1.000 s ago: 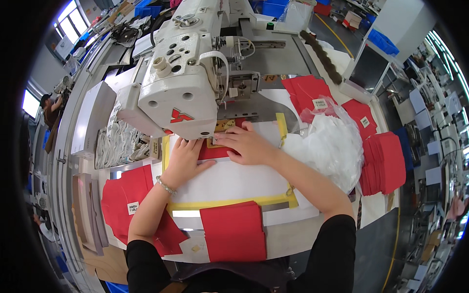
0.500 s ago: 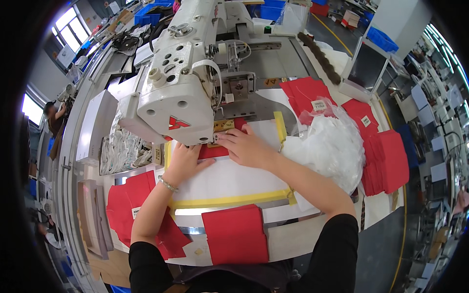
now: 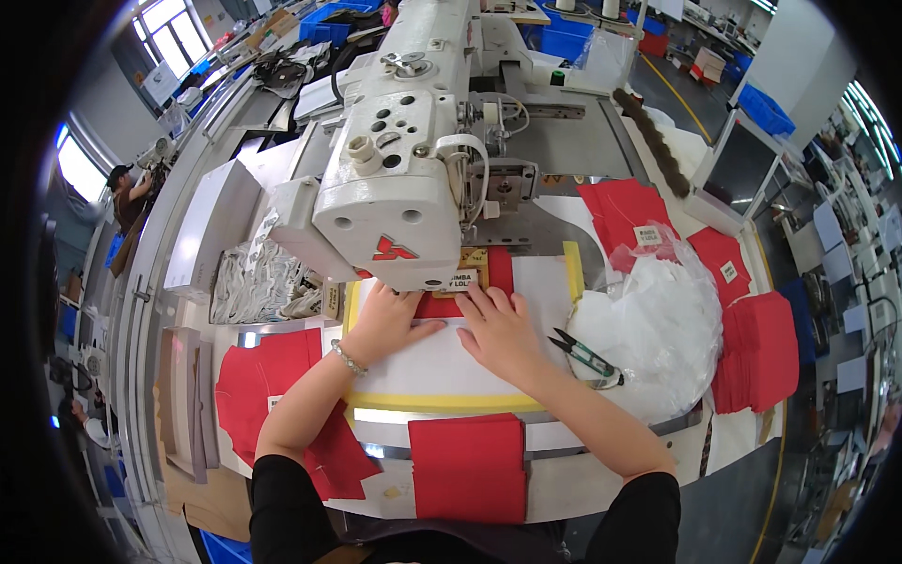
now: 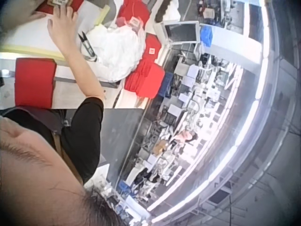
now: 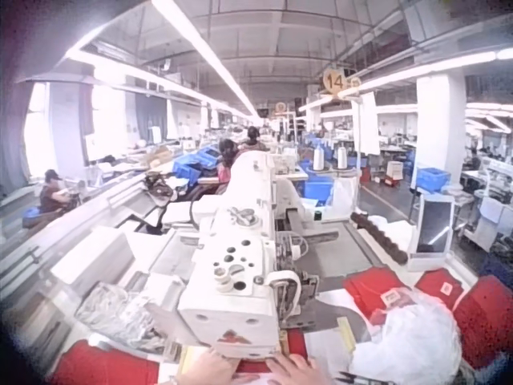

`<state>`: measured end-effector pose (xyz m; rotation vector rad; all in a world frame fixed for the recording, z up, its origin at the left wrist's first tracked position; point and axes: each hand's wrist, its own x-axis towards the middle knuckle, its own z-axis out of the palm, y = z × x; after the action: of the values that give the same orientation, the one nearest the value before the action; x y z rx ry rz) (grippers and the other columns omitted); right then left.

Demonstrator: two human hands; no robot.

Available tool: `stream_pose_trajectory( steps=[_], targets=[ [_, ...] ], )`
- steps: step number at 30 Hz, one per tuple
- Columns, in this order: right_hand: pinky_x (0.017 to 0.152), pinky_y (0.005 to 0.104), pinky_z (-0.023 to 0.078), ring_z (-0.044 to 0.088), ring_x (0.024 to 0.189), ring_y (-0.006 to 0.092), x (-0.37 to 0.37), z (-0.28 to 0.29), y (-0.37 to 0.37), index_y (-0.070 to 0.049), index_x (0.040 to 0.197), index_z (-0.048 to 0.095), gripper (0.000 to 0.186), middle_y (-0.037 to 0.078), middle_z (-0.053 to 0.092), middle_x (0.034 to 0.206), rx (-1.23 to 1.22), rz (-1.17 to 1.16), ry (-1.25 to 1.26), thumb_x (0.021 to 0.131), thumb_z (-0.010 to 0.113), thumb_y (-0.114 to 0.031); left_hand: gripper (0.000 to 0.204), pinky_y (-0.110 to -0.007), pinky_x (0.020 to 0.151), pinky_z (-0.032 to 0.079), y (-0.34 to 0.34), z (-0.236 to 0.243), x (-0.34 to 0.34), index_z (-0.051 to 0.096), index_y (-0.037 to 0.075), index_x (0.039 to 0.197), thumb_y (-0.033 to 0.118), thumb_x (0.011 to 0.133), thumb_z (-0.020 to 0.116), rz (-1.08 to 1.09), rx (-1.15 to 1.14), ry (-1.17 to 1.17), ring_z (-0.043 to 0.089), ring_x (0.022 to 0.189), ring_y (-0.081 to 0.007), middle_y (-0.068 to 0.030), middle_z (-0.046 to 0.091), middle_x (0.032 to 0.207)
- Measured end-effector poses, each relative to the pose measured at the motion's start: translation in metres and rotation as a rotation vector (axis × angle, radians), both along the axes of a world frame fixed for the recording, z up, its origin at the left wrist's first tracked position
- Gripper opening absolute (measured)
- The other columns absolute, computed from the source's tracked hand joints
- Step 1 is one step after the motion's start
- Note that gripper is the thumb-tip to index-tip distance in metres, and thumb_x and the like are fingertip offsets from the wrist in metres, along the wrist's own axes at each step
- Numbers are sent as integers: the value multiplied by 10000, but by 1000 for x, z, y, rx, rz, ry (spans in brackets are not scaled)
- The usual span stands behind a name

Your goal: The person sews white rectangular labels onto red fabric pieces using an industrial sewing machine. They repeatedly pick up a red fabric piece, place a label on it, align it under the presser foot, sew the label, and trim the thread with scissors. Finished pieces are stacked on the table.

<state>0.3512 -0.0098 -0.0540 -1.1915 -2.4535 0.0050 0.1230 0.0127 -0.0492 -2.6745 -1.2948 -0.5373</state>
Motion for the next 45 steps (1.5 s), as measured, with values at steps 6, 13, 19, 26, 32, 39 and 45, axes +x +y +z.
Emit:
stream_pose_trajectory(
  steps=[6, 13, 19, 26, 32, 39, 45],
  targets=[
    [930, 421, 341, 497, 1103, 241, -6, -3, -5, -90, 1246, 572, 445, 54, 556, 1337, 1, 95, 33, 847, 651, -271, 676, -405, 985, 406, -9, 9, -22, 589, -53, 1185, 515, 822, 651, 51, -143, 80, 516, 1110, -295, -149, 576, 1159],
    [876, 395, 390, 531, 1046, 242, -16, 1, -6, -72, 1182, 596, 399, 79, 574, 1304, 26, 159, 53, 824, 675, -228, 390, -357, 892, 463, -11, 12, -39, 645, 19, 1079, 298, 815, 710, -13, 36, -41, 589, 975, -229, -76, 606, 1070],
    [878, 395, 390, 532, 1041, 251, -17, 1, -5, -75, 1149, 600, 375, 86, 574, 1300, 39, 165, 48, 813, 682, -220, 289, -340, 858, 476, -2, 7, -36, 681, 69, 1048, 193, 790, 719, -214, 109, -59, 611, 980, -192, -25, 658, 1025],
    [875, 391, 395, 533, 1056, 253, -17, 3, -7, -72, 1128, 601, 363, 88, 575, 1298, -4, 150, 41, 807, 684, -221, 252, -324, 926, 449, 5, 2, -36, 683, 120, 1053, 191, 817, 630, -262, 74, 11, 591, 1067, -156, 20, 666, 1066],
    [870, 394, 398, 537, 1060, 254, -19, 5, -6, -79, 1122, 593, 359, 73, 585, 1282, 3, 149, 78, 797, 692, -196, 345, -361, 686, 538, 16, -1, -32, 677, 183, 1166, 292, 840, 686, -295, -23, -122, 660, 854, -194, -10, 705, 955],
    [884, 413, 364, 535, 1062, 244, -14, 4, 6, -79, 1132, 548, 365, 27, 639, 1103, -49, 140, 247, 782, 650, -60, 324, -385, 651, 550, 23, 8, -23, 663, 253, 1193, 273, 869, 660, -337, -232, -165, 665, 721, -265, -89, 697, 910],
    [859, 405, 355, 531, 1055, 223, -13, 2, 12, -68, 1169, 530, 403, -2, 640, 1019, -70, 163, 213, 777, 621, -37, 316, -380, 650, 552, 24, 10, -23, 674, 242, 1169, 251, 854, 670, -367, -183, -199, 669, 727, -267, -83, 703, 896]
  ],
)
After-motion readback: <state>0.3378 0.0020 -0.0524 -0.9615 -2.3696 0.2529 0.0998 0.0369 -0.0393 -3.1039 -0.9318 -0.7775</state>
